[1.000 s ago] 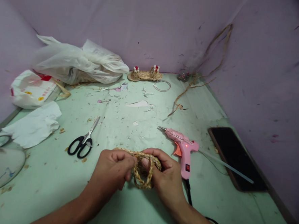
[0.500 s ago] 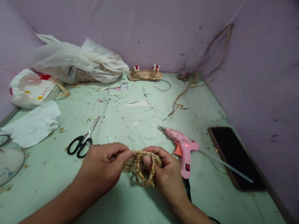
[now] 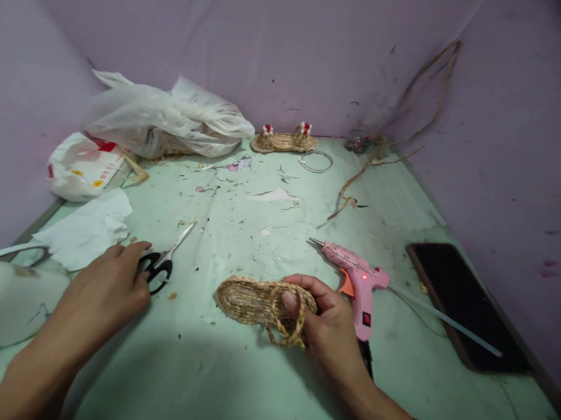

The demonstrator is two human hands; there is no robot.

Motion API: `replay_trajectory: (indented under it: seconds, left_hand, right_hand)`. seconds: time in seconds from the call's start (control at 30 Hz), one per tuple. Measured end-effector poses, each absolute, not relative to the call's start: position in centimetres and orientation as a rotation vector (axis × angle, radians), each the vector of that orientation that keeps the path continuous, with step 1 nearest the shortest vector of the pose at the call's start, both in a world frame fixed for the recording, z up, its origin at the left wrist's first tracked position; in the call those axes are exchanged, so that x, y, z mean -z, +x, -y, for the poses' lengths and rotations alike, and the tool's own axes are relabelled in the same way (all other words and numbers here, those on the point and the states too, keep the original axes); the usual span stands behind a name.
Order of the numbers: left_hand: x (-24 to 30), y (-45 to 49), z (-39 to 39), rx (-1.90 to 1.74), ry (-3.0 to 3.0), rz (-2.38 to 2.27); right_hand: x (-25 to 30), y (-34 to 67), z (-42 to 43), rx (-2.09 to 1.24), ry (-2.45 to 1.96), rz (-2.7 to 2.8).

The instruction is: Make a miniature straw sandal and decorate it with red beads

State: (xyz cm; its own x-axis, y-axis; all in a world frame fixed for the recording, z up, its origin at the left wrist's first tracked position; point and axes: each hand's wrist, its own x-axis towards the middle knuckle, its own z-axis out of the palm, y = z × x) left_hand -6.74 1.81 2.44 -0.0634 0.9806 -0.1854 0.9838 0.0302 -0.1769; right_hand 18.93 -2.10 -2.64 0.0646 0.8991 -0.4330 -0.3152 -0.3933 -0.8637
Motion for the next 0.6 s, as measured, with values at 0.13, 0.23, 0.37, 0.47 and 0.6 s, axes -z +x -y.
replay_trajectory:
  seconds: [0.13, 0.23, 0.37, 0.47, 0.6]
  left_hand:
    - [-2.3, -6.9, -1.3, 0.405, 2.215, -2.078]
    - [-2.3, -6.4, -1.3, 0.394, 2.164, -2.162]
    - [-2.2, -5.9, -1.7, 0.353, 2.057, -2.184]
    - [-2.3, -6.0, -1.7, 0.149, 2.015, -2.183]
    - [-3.0, -6.8, -1.8, -0.447, 1.553, -2.207]
  right_hand:
    - [2.6, 19.1, 2.1, -1.518, -1.347, 0.678]
    - [2.5, 19.0, 2.0, -1.5, -1.352, 0.671]
    - [2.7, 18.9, 2.0, -1.526, -1.329, 0.645]
    - [2.9, 18.9, 2.1, -1.543, -1.315, 0.633]
    - [3.0, 18.9, 2.2, -1.553, -1.309, 0.636]
